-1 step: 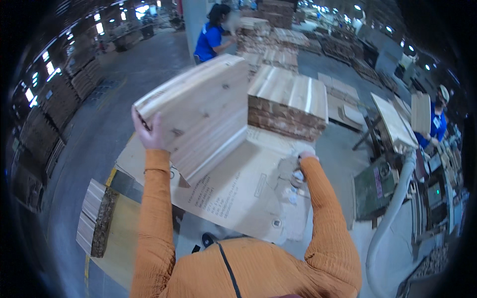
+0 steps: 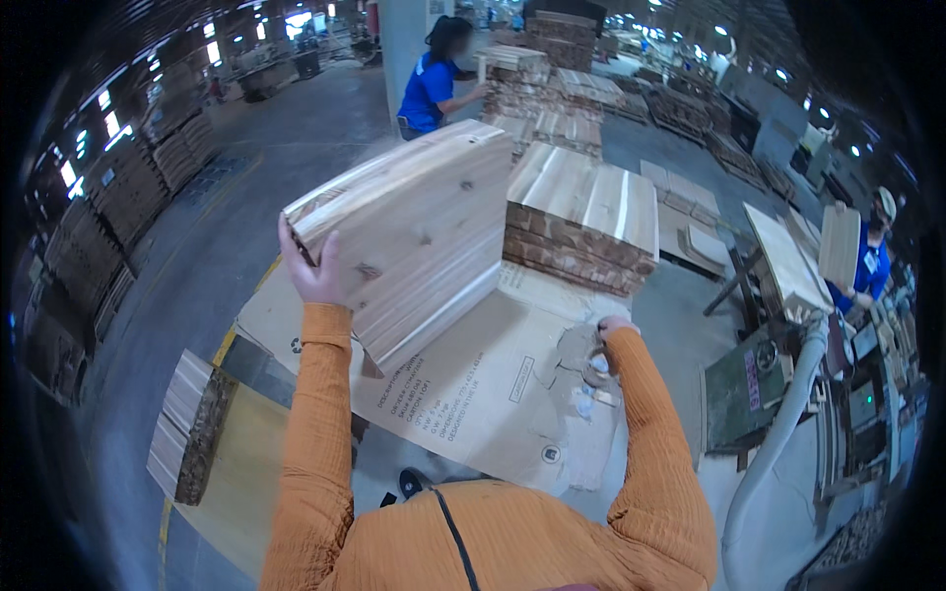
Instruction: The person applies glue from a white bottle to the edges of wooden planks, then stacks them on a cardboard sheet. The person repeats this process with several planks in a warehouse setting.
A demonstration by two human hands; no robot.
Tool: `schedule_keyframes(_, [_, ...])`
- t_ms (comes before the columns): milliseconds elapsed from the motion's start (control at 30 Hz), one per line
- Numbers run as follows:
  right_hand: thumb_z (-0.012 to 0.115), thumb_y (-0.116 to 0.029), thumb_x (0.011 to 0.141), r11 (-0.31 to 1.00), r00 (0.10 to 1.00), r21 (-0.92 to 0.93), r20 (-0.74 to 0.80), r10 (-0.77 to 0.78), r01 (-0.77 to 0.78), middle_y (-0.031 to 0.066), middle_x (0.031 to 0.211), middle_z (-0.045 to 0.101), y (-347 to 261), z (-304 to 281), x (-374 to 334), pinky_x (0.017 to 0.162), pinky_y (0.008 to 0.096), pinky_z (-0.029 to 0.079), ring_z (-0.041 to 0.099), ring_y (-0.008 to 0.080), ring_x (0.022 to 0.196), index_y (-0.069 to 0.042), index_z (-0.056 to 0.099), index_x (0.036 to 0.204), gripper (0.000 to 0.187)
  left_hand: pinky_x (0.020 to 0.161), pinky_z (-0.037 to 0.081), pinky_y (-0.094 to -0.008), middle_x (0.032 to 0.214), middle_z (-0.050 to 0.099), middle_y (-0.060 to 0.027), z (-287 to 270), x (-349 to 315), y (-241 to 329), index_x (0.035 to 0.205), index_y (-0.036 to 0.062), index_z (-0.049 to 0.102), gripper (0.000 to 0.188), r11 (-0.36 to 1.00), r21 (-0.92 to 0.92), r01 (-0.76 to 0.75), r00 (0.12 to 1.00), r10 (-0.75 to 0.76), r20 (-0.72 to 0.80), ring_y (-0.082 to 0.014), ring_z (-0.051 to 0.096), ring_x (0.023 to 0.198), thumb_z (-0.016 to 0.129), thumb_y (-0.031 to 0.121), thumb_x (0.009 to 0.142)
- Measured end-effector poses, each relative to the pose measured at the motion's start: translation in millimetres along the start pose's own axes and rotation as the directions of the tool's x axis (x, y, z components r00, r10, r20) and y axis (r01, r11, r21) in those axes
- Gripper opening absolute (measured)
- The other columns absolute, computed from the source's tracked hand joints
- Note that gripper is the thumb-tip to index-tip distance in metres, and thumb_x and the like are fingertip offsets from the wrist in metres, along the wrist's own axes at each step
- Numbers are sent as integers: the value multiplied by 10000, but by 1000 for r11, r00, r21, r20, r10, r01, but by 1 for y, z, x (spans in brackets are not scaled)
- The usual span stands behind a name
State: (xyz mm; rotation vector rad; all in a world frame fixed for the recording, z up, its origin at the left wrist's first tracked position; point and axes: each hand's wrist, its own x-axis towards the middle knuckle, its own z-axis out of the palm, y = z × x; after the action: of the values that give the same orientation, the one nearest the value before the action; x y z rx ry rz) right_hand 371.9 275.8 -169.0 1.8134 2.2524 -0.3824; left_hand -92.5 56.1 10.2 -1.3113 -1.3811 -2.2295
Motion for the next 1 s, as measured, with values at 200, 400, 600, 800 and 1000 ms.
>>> schedule_keyframes(200, [635,-217,715,989,998,-142,42,52,-46,74,1082,639,-12,-7,6,810,382,503,617,262,978,-201,661,1035,321,996,358,-335,1316,392,-160,-1,-3,7,1384,10,267,771,995,53,81,997,-80,-14,-242,434,1204,696,213,776])
schedule_keyframes(400, [660,-246,698,970,995,-235,81,-51,69,93,1024,657,-17,-20,-1,788,377,500,625,265,952,-142,679,963,286,996,361,-337,1305,401,-154,5,1,7,1383,5,268,781,995,-19,95,995,-96,-14,-237,444,1192,701,202,763])
schedule_keyframes(600, [432,-414,879,927,965,-367,204,165,-81,138,1237,546,-40,-32,-7,973,349,408,507,272,1159,-115,545,1232,476,1000,357,-336,1297,409,-151,1,2,1,1380,0,270,783,997,-12,71,997,-72,-40,-233,440,1194,706,198,761])
schedule_keyframes(800, [476,-383,844,926,963,-370,211,168,-80,134,1172,572,-44,-34,2,931,348,426,532,271,1110,-108,574,1157,429,993,365,-330,1292,409,-150,7,2,8,1379,-5,264,796,991,-79,105,994,-108,-27,-228,445,1186,716,188,753])
schedule_keyframes(1000, [519,-353,809,927,970,-372,200,134,-51,130,1108,598,-52,-37,8,889,348,444,558,269,1060,-101,603,1083,381,975,382,-320,1284,428,-145,2,2,4,1386,2,253,771,996,-45,75,997,-75,-12,-217,466,1160,690,154,768])
